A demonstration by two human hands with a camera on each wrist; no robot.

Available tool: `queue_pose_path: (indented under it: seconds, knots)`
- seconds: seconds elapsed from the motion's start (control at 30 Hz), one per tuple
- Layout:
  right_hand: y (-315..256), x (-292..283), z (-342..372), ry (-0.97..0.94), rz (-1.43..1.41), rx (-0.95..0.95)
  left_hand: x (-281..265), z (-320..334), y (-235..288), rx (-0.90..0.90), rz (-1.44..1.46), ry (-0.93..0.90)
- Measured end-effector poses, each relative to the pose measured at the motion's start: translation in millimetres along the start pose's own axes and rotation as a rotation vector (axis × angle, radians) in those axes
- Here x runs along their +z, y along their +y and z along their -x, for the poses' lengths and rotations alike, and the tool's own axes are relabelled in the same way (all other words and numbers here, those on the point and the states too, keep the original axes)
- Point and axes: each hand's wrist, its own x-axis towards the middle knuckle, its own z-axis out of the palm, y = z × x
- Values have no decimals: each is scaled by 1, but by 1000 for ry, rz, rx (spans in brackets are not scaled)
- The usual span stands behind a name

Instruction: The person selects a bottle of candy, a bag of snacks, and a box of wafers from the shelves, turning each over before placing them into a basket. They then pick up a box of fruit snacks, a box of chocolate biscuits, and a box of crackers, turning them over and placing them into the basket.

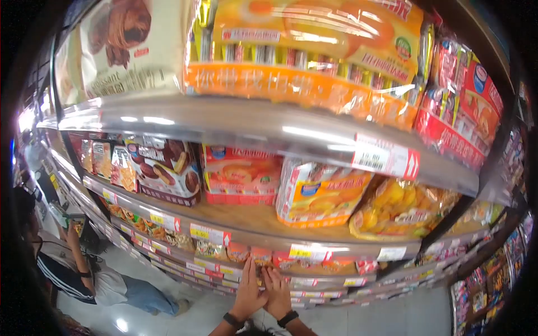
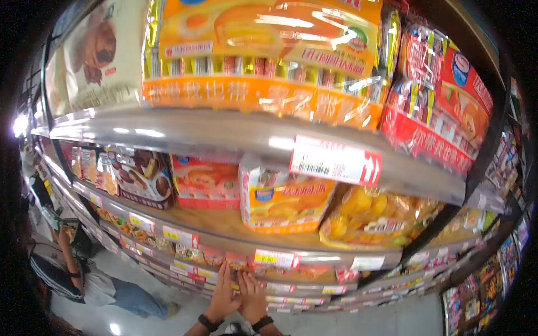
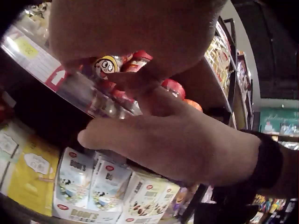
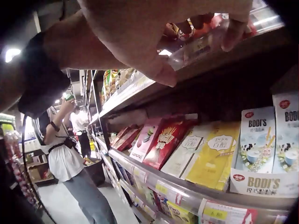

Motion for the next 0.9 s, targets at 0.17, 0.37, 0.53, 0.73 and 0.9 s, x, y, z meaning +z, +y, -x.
queue_pose_path:
  seconds: [0.17,0.37,0.53,0.73,0.9]
  knots:
    - [16,26,8,56,114,-9,-10,-6,11,-62,-122,-93]
    - [18,31,17,51,220,-47,-5,5,4,-25,-184,-61]
    - [26,45,15,-67,152,52,-2,8,-3,83,-85,7]
    - [-12,56,12,19,226,215,-23,18,-20,101,-91,-98]
    - [-13,76,4,208,264,239,-21,13,-35,83,-114,-168]
